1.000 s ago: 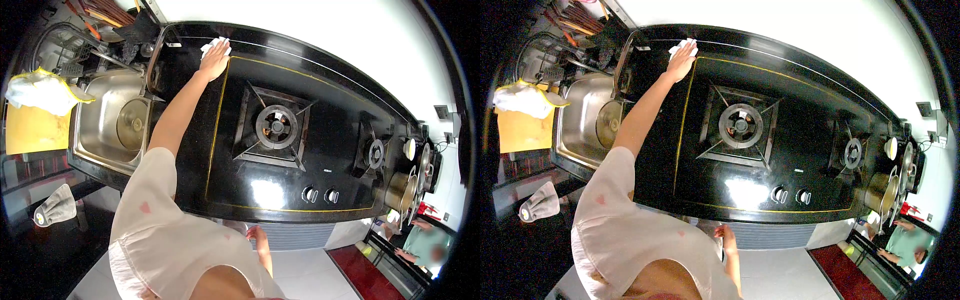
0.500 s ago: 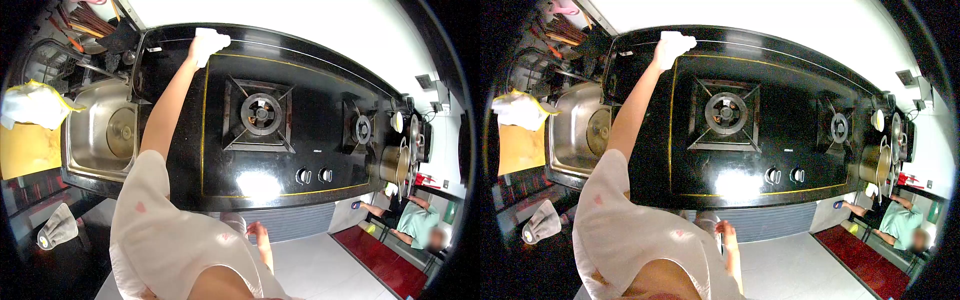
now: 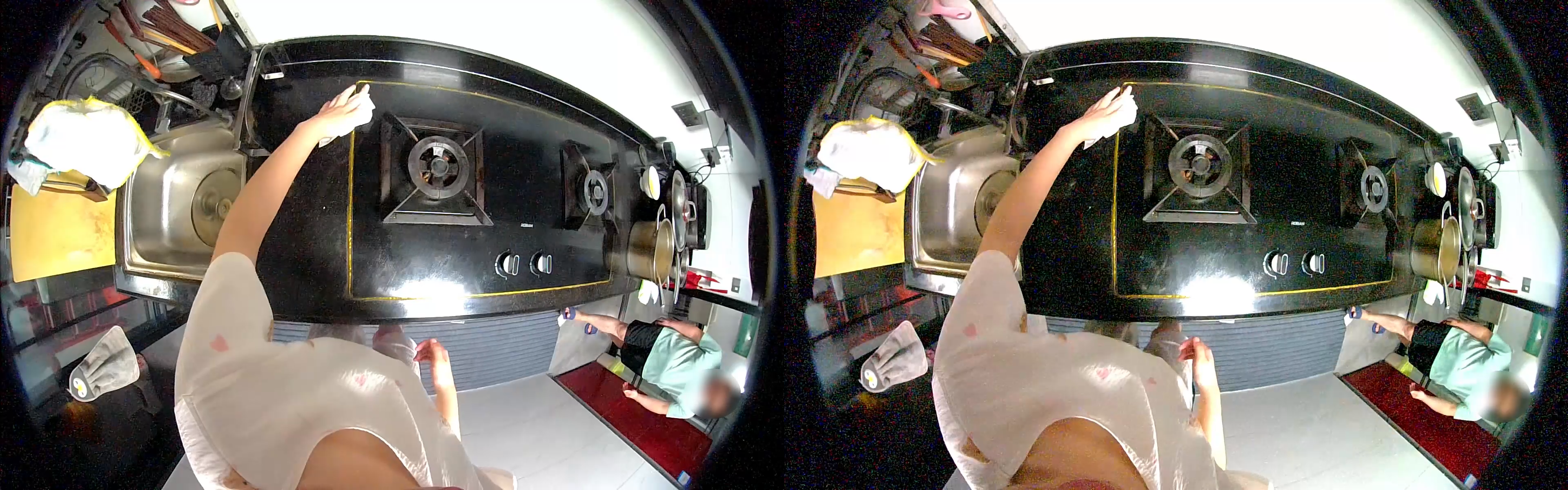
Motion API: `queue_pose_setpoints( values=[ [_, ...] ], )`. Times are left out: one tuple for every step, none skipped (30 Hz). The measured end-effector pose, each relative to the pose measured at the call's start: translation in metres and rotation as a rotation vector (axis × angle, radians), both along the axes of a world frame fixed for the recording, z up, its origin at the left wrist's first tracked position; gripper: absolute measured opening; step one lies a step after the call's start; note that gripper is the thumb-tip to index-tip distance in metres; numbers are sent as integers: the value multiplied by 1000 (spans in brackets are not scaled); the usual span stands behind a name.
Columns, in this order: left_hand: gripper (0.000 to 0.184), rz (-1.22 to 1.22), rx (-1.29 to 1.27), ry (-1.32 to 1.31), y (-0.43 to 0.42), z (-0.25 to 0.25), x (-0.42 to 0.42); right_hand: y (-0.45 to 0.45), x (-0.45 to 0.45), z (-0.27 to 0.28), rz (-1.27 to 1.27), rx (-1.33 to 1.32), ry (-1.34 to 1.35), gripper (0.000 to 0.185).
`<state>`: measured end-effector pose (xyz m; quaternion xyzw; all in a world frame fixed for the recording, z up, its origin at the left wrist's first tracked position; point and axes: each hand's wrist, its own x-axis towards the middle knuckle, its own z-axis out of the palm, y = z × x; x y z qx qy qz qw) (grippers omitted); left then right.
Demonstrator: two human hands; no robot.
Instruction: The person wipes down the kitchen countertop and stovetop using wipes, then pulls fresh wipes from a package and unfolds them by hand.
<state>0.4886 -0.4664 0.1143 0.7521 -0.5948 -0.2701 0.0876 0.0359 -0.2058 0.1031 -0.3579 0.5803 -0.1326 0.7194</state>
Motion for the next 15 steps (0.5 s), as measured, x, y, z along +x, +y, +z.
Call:
queue_pose_setpoints(
  values=[
    [61,42,-90,72,1,-9,1,1,-1,0,-13,-5,1,44],
    [58,30,-223,77,1,-26,5,2,-1,0,-28,-13,0,44],
    [55,15,-357,84,-1,-48,9,3,-2,-2,-30,-19,-1,44],
    [52,0,-491,92,-2,-52,8,5,-3,-5,-33,-25,-1,44],
    [45,6,-583,107,-1,-57,4,8,-5,-8,-36,-29,2,44],
    [44,8,-613,86,1,-55,0,10,-4,-9,-43,-19,4,44],
    [43,11,-643,66,4,-54,-4,12,-4,-10,-50,-9,7,44],
    [41,13,-672,48,6,-52,-8,14,-4,-10,-59,1,11,44],
    [41,-31,-777,-47,9,-41,-11,15,-4,-9,-49,-4,14,44],
    [42,-79,-731,-63,11,-44,-12,15,-3,-7,-38,-9,15,44],
    [43,-126,-685,-81,12,-47,-10,15,-1,-5,-28,-16,13,44],
    [44,-174,-639,-100,15,-49,-7,15,1,-3,-37,-16,12,44],
    [48,-229,-642,-74,17,-49,-5,14,4,-1,-47,-18,10,44],
    [50,-233,-595,-112,16,-51,-1,14,6,1,-56,-19,9,44],
    [52,-239,-550,-150,12,-51,2,13,7,0,-56,-19,10,45]
  ],
)
